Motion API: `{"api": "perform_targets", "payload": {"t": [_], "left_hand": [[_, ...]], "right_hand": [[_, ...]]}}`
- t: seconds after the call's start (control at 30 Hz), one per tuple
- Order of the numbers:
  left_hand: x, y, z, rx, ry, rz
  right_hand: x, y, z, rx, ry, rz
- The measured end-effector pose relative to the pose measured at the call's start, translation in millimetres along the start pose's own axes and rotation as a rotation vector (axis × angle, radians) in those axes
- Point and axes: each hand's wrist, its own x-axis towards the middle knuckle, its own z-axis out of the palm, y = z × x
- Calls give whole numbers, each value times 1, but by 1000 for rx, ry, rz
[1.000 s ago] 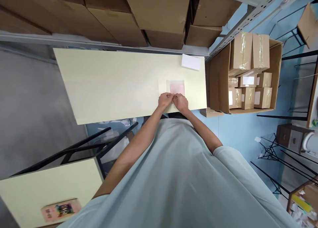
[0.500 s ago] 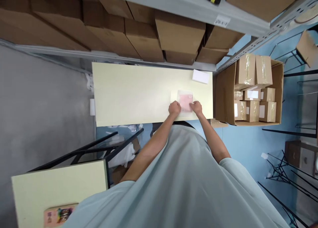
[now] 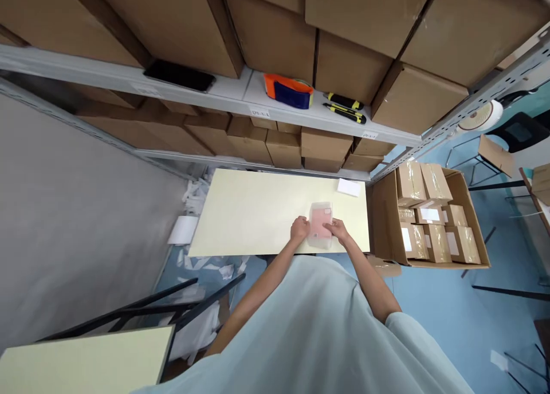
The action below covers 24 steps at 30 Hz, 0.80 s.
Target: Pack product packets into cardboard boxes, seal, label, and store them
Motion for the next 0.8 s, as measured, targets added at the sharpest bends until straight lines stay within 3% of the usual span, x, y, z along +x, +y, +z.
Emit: {"api": "perform_targets", "payload": {"t": [0.2,0.43,0.5,0.63,0.8], "left_hand": [[-32,4,-67,-350,-31,231],[-69,2,-139,-581,17,316],[-77,2,-155,-646,4,329],[-87,7,-177,-705,-17,369],[-82,9,-192,-713,-76,421]], "right_hand": [[-31,-48,11,111,-160,-130],[-42,-86,67,180,-333,-217],[-40,-91,86,156,-277,-235],[-43,-100,124,44,6,-384],[-63,-108,171,-81,-62,-430]]}}
